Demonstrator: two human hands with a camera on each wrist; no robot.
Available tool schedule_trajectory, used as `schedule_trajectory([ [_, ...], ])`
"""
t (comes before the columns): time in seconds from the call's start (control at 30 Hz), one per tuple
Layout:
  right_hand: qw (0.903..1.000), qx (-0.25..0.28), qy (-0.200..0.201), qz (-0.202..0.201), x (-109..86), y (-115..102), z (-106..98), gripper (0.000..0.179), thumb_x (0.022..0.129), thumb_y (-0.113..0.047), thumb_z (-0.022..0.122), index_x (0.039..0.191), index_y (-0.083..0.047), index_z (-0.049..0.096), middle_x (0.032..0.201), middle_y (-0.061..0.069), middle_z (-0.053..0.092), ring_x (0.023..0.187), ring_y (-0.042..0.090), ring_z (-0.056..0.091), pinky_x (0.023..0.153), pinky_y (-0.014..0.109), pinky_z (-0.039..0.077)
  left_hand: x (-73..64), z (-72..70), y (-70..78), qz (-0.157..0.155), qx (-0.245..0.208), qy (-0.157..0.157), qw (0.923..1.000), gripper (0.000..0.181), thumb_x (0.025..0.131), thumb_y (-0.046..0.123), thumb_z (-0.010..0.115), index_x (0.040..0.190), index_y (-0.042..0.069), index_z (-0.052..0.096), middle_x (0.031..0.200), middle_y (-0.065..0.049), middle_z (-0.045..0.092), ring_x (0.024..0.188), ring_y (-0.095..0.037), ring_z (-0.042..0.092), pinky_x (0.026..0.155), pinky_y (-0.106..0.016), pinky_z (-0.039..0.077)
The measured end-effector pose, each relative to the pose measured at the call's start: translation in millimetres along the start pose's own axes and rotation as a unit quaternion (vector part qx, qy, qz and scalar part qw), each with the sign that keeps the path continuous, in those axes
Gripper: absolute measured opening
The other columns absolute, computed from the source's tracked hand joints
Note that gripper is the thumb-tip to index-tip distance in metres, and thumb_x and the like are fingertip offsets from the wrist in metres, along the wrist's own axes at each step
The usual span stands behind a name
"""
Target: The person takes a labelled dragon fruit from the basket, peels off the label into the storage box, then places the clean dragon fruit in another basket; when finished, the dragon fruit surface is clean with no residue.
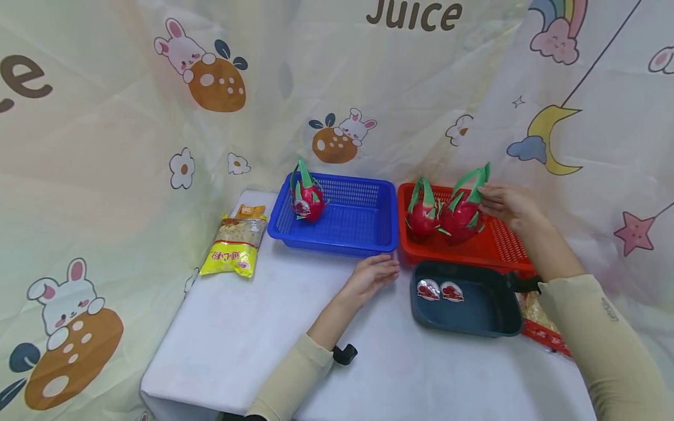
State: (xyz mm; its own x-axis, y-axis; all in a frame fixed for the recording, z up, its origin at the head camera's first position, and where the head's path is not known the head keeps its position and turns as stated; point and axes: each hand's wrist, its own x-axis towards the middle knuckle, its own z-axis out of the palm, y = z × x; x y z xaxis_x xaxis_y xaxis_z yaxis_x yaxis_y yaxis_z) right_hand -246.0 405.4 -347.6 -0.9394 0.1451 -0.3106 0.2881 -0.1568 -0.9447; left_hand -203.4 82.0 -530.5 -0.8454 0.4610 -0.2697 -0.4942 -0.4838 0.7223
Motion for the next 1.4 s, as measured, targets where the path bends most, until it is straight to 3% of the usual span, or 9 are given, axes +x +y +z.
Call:
schedule_trajectory([
  [0.27,0.9993,0.011,0.026,0.025,26.1,12,-24,0.018,0.1,-0.009,0.07,0.085,-0.016,0.076,0.083,-0.003,0.077,0.078,0.011,0.076,0.075,0.026,0.063,8.0,-1.7,5.9,0.001,0.018,-0.016,0.9997,0.047,0.1,-0.009,0.059,0.143,-0.018,0.045,0.114,-0.015,0.073,0.117,-0.034,0.068,0.107,-0.045,0.052],
  [0.4,0.9975,-0.006,0.066,0.024,37.6,22,-32,0.016,0.097,-0.008,0.074,0.084,-0.017,0.076,0.08,-0.005,0.076,0.075,0.012,0.075,0.073,0.027,0.064,9.1,-2.9,6.1,-0.005,0.025,-0.017,0.9995,0.044,0.1,-0.008,0.06,0.142,-0.015,0.049,0.128,-0.026,0.068,0.119,-0.036,0.067,0.106,-0.046,0.053],
  [0.53,0.997,-0.023,0.072,0.017,48.3,26,-35,0.005,0.098,-0.011,0.073,0.098,-0.016,0.074,0.08,-0.007,0.076,0.076,0.01,0.075,0.076,0.025,0.063,11.6,-3.4,5.8,-0.002,0.021,-0.022,0.9995,0.042,0.101,-0.007,0.059,0.142,-0.013,0.052,0.139,-0.032,0.06,0.109,-0.029,0.07,0.109,-0.049,0.049],
  [0.63,0.9956,-0.044,0.082,0.014,53.7,30,-40,0.003,0.099,-0.013,0.072,0.1,-0.016,0.072,0.08,-0.008,0.076,0.078,0.008,0.075,0.079,0.024,0.062,15.9,-3.3,2.7,-0.006,0.019,-0.032,0.9993,0.044,0.102,-0.006,0.058,0.144,-0.011,0.05,0.138,-0.03,0.061,0.105,-0.025,0.071,0.112,-0.052,0.046],
  [0.73,0.9936,-0.053,0.098,0.019,56.8,33,-45,0.009,0.098,-0.014,0.073,0.09,-0.018,0.075,0.08,-0.007,0.076,0.079,0.009,0.076,0.08,0.025,0.062,20.7,-2.9,-1.1,-0.019,0.018,-0.041,0.9988,0.044,0.102,-0.005,0.059,0.145,-0.009,0.05,0.139,-0.029,0.061,0.104,-0.024,0.071,0.114,-0.053,0.044],
  [0.83,0.9947,-0.048,0.088,0.022,59.4,36,-47,0.014,0.098,-0.013,0.073,0.086,-0.02,0.077,0.082,-0.008,0.076,0.08,0.009,0.076,0.079,0.025,0.063,26.0,-2.6,-3.8,-0.025,0.012,-0.044,0.9987,0.042,0.101,-0.005,0.06,0.142,-0.01,0.051,0.135,-0.027,0.065,0.101,-0.022,0.072,0.115,-0.054,0.042],
  [0.93,0.996,-0.05,0.073,0.011,63.4,38,-44,0.009,0.099,-0.011,0.072,0.095,-0.018,0.077,0.083,-0.009,0.076,0.079,0.009,0.076,0.078,0.025,0.063,30.7,-4.1,-5.0,-0.016,0.005,-0.042,0.999,0.044,0.101,-0.006,0.06,0.142,-0.015,0.048,0.124,-0.023,0.071,0.098,-0.022,0.072,0.116,-0.056,0.04],
  [1.17,0.9934,-0.08,0.081,0.003,78.4,40,-29,0.01,0.1,-0.01,0.069,0.109,-0.007,0.066,0.078,-0.008,0.072,0.076,0.008,0.074,0.077,0.026,0.063,38.7,-3.4,-9.0,-0.021,-0.032,-0.036,0.9986,0.042,0.102,-0.008,0.057,0.142,-0.014,0.049,0.116,-0.017,0.074,0.1,-0.025,0.072,0.115,-0.056,0.041],
  [1.4,0.9873,-0.094,0.127,0.015,90.8,37,-23,0.008,0.1,-0.006,0.068,0.104,-0.005,0.061,0.07,-0.006,0.071,0.069,0.008,0.073,0.075,0.028,0.064,43.7,12.5,-12.1,-0.035,-0.114,-0.004,0.9929,0.024,0.098,-0.011,0.061,0.12,-0.004,0.063,0.106,-0.014,0.073,0.104,-0.026,0.071,0.109,-0.049,0.051],
])
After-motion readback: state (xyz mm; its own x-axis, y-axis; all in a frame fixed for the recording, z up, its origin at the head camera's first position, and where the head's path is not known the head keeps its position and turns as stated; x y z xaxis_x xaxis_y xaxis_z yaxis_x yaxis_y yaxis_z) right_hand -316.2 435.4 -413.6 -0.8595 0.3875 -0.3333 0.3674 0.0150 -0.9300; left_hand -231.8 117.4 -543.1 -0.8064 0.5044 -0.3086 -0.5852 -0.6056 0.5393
